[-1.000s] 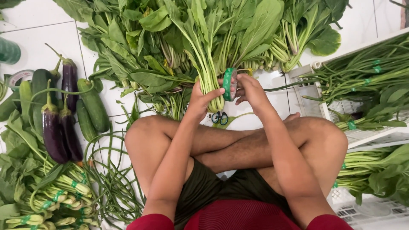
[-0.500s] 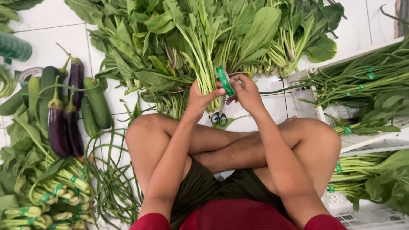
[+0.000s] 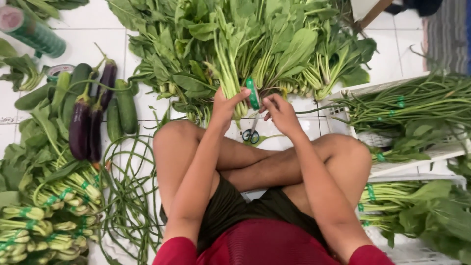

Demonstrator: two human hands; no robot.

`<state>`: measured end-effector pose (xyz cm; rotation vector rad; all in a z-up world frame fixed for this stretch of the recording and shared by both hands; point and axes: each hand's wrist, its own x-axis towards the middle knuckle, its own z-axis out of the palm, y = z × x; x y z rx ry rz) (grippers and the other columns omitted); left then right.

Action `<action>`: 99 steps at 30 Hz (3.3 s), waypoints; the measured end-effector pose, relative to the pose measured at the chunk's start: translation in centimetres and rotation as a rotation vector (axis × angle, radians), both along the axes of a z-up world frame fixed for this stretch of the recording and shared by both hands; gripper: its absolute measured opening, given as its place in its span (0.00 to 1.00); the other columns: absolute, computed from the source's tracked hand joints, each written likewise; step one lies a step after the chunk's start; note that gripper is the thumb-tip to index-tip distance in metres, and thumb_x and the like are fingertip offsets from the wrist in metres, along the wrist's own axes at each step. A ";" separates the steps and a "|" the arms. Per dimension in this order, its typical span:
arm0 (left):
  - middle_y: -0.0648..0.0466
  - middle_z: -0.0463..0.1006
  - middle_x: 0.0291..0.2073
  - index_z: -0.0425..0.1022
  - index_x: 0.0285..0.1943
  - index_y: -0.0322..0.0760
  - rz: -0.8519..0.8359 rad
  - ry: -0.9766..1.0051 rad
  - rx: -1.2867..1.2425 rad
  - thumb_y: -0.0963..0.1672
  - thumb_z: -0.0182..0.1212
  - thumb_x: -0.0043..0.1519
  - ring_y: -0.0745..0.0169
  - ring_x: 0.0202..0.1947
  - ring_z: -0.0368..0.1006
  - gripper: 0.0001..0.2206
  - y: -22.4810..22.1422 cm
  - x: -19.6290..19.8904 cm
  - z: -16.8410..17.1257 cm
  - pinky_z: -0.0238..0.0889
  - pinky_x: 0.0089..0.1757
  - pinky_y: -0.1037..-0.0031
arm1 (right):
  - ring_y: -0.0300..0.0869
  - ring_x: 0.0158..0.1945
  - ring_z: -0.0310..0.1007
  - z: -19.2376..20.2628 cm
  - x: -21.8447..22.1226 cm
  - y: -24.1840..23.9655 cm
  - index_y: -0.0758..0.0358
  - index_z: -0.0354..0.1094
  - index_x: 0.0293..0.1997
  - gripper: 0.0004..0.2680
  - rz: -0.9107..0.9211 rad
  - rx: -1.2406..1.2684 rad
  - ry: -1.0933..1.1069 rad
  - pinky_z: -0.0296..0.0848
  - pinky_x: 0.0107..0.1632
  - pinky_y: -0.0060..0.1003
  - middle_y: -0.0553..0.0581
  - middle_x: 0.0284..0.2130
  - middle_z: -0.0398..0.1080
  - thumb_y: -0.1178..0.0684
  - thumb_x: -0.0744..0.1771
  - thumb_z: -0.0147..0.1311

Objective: The person gathers bunches of green leafy vegetables by hand, wraps green tape around the stems, cuts the tape with scissors, and places the bundled vegetables into a white plastic crate.

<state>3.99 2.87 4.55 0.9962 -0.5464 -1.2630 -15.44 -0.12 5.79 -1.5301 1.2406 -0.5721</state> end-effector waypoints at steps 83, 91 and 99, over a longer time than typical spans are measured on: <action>0.45 0.81 0.37 0.70 0.49 0.29 -0.198 -0.350 -0.036 0.38 0.83 0.47 0.53 0.39 0.80 0.26 12.8 -1.9 -5.3 0.73 0.47 0.60 | 0.69 0.66 0.62 -1.7 -0.6 11.8 0.66 0.54 0.60 0.22 0.073 -0.500 -0.330 0.70 0.61 0.64 0.69 0.62 0.57 0.54 0.66 0.68; 0.42 0.83 0.34 0.67 0.47 0.29 -0.204 -0.243 -0.146 0.33 0.80 0.47 0.55 0.38 0.82 0.25 13.1 -2.4 -5.2 0.74 0.47 0.61 | 0.65 0.70 0.57 -2.4 -0.9 11.5 0.66 0.49 0.63 0.20 0.084 -0.458 -0.427 0.66 0.65 0.64 0.68 0.64 0.55 0.48 0.70 0.57; 0.41 0.83 0.33 0.66 0.47 0.29 -0.184 -0.214 -0.191 0.33 0.82 0.45 0.56 0.37 0.82 0.26 13.3 -2.4 -3.9 0.74 0.47 0.61 | 0.60 0.68 0.62 -1.7 -1.0 11.5 0.69 0.56 0.63 0.16 0.041 -0.498 -0.361 0.70 0.63 0.55 0.66 0.62 0.60 0.51 0.71 0.53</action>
